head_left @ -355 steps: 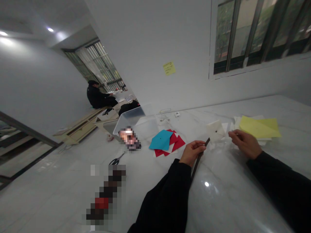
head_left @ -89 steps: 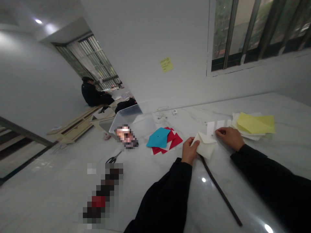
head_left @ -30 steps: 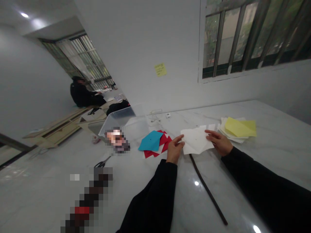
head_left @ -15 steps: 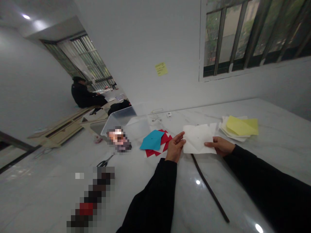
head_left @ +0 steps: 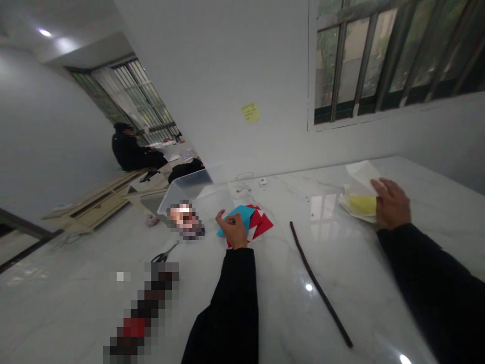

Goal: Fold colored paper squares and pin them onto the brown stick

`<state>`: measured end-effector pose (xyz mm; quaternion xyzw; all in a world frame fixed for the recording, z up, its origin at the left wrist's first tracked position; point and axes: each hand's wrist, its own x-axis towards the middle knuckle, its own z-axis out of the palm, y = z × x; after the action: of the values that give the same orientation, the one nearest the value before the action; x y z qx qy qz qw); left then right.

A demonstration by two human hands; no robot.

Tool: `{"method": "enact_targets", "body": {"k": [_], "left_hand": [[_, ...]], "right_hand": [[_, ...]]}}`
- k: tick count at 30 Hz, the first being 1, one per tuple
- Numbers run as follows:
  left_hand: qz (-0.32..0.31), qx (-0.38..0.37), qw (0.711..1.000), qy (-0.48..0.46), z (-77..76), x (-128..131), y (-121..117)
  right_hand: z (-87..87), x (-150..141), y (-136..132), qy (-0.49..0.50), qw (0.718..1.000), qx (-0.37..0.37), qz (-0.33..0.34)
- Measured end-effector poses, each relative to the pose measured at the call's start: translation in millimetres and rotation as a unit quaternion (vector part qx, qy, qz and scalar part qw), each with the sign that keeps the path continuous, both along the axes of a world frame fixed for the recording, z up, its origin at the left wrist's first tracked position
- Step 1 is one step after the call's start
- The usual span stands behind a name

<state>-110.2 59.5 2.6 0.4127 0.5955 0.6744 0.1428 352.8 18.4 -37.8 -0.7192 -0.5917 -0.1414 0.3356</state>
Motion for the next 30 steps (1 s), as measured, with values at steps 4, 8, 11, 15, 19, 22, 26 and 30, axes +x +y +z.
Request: {"method": "enact_targets", "body": {"k": [4,8,11,15,19,22,26,30], "left_hand": [[0.157,-0.023,0.986,0.054,1.4,-47.5,6.9],[0.241,-0.055,0.967,0.058,-2.8,-78.4,12.1],[0.263,-0.077,0.96,0.05,-5.3,-87.5,16.0],[0.276,-0.081,0.957,0.03,-6.1,-94.6,21.0],[0.244,-0.101,0.963,0.05,-2.0,-98.8,21.3],[0.216,-0.082,0.966,0.115,5.6,-96.4,18.4],[0.174,-0.028,0.964,0.2,15.5,-84.5,13.4],[0.123,-0.032,0.961,0.246,13.6,-67.2,11.8]], "right_hand": [[-37.1,-2.8,10.3,-0.031,0.98,-0.181,0.072],[-47.9,-10.8,13.0,-0.063,0.972,-0.219,0.058],[-47.0,-8.2,13.3,-0.064,0.971,-0.224,0.057],[-46.3,-3.0,14.3,-0.053,0.972,-0.222,0.06],[-47.8,-1.8,15.7,-0.052,0.971,-0.224,0.066],[-51.2,-1.1,17.0,-0.056,0.97,-0.224,0.072],[-56.7,1.8,18.6,-0.058,0.973,-0.213,0.068],[-59.0,4.7,20.0,-0.06,0.972,-0.216,0.069]]}}
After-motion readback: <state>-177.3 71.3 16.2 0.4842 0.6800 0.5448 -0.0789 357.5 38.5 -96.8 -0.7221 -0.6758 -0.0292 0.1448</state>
